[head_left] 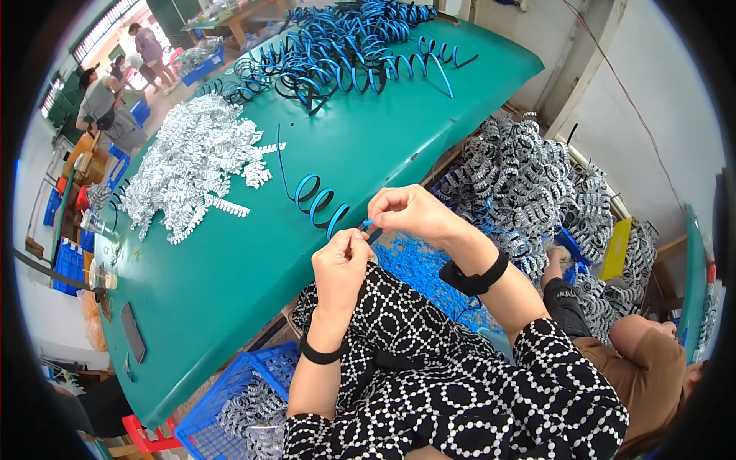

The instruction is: Manually attaching decorative beaded strips to black headband bases.

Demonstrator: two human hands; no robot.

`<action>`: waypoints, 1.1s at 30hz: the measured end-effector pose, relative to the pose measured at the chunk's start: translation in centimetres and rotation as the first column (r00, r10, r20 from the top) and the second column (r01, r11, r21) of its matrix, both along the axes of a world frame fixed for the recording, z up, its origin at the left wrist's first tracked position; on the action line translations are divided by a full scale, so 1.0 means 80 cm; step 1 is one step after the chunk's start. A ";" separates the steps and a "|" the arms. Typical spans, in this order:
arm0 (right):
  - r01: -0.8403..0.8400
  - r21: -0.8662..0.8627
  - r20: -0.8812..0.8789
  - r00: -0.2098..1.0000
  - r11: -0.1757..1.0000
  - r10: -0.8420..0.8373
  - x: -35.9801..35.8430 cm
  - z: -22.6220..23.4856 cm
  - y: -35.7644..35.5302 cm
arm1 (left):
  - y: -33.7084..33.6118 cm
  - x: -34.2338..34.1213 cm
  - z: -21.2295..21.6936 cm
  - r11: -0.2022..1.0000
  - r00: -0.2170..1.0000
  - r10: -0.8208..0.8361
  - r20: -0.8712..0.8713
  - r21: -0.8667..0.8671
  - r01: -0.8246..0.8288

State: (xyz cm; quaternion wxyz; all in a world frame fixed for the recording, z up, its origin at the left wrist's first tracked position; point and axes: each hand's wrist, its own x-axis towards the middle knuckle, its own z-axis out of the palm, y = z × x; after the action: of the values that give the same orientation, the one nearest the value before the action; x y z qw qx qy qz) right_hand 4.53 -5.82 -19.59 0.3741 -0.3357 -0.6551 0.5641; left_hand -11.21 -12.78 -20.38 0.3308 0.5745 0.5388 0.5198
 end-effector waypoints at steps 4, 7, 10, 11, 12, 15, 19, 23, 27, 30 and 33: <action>-0.178 -0.373 -0.382 0.924 0.911 0.024 -0.004 -0.014 0.012 | 0.002 -0.020 0.014 0.978 0.964 -0.042 0.263 -0.185 0.093; -0.364 -0.487 -0.643 0.765 0.794 -0.044 -0.020 -0.016 0.011 | 0.011 -0.033 0.000 0.987 0.922 -0.090 0.377 -0.088 0.132; -0.350 -0.403 -0.741 0.667 0.845 -0.077 -0.044 -0.022 0.010 | 0.012 -0.026 0.001 0.988 0.882 -0.148 0.448 0.039 0.146; -0.300 -0.423 -0.736 0.664 0.855 -0.132 -0.052 -0.014 0.010 | 0.012 -0.025 -0.001 0.986 0.858 -0.167 0.486 0.088 0.143; -0.281 -0.431 -0.766 0.617 0.858 -0.182 -0.060 -0.023 0.007 | 0.007 -0.024 -0.003 0.980 0.832 -0.192 0.521 0.140 0.138; -0.287 -0.466 -0.680 0.722 0.837 -0.131 -0.077 -0.022 -0.002 | 0.000 -0.041 -0.006 0.993 0.941 -0.114 0.318 0.075 0.095; -0.228 -0.452 -0.547 0.835 0.862 -0.066 -0.080 -0.017 -0.011 | 0.002 -0.044 -0.010 0.989 1.000 0.001 0.021 0.146 -0.004; -0.181 -0.385 -0.390 0.921 0.905 0.018 -0.081 -0.015 -0.011 | -0.001 -0.050 -0.020 1.000 0.975 0.026 0.221 -0.022 -0.022; -0.171 -0.440 -0.533 0.840 0.881 -0.104 -0.091 -0.014 -0.018 | 0.003 -0.050 -0.020 0.997 0.935 0.079 0.347 -0.010 -0.080; -0.226 -0.546 -0.665 0.703 0.807 -0.253 -0.089 -0.018 -0.020 | -0.003 -0.053 -0.005 0.995 0.916 0.102 0.388 -0.034 -0.096; -0.424 -0.404 -0.808 0.581 0.811 -0.099 -0.076 -0.019 -0.028 | -0.012 -0.062 0.008 0.996 0.845 0.076 0.530 -0.075 -0.043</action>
State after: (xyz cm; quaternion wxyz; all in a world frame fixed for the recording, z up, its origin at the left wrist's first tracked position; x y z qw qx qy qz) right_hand -1.59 -8.10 -21.09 0.4546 -0.0756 -0.2507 0.8514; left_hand -16.21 -13.70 -19.71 0.4678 0.3810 0.4591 0.6521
